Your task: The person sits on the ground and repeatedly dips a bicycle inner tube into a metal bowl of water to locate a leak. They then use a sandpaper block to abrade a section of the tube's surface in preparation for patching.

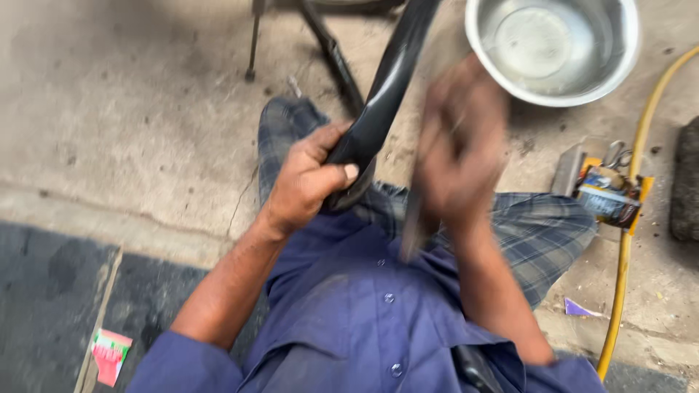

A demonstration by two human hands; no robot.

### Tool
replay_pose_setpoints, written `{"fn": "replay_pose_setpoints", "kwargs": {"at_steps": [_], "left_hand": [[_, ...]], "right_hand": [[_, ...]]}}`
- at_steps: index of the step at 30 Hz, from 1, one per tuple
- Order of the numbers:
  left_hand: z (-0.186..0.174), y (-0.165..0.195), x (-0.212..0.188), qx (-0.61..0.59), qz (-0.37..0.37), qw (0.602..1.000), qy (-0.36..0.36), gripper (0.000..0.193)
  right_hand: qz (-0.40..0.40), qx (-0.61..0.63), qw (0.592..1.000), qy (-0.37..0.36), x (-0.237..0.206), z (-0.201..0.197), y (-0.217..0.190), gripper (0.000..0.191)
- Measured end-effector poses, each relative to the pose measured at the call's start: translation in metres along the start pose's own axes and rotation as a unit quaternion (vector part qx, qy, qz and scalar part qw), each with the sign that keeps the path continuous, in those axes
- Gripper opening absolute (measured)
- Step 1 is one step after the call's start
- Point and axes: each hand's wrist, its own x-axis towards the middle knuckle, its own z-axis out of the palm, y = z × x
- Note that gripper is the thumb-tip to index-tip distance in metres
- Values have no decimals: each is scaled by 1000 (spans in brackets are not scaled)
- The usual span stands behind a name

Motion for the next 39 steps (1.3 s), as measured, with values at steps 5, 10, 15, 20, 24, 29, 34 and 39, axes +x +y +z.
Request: {"fn": "replay_pose_setpoints", "kwargs": {"at_steps": [5, 10, 15, 20, 24, 29, 34, 39], "left_hand": [[19, -5, 4, 314, 166, 933, -55, 47], [19, 6, 13, 292, 106, 950, -46, 46], [12, 20, 20, 99, 50, 993, -25, 55], [27, -1, 31, 221, 79, 971, -50, 43], [2, -6, 18, -18, -15, 1000, -7, 49], [-24, 3, 7, -185, -29, 981, 43, 46], [-22, 11, 9, -144, -28, 988, 45, 51], [-16, 14, 7, -107, -21, 994, 27, 61]], "right_hand": [[-17, -48, 998, -43, -1, 16, -9, 40], [-89, -104, 985, 103, 73, -13, -46, 37], [-172, -46, 983, -53, 14, -7, -81, 37], [58, -106, 992, 43, 79, 14, 19, 46], [6, 41, 997, 62, 45, -1, 66, 46], [71, 90, 993, -23, -14, -5, 41, 49], [94, 50, 993, -47, 4, -11, 26, 55], [-63, -36, 992, -101, -29, -12, -12, 51]]}}
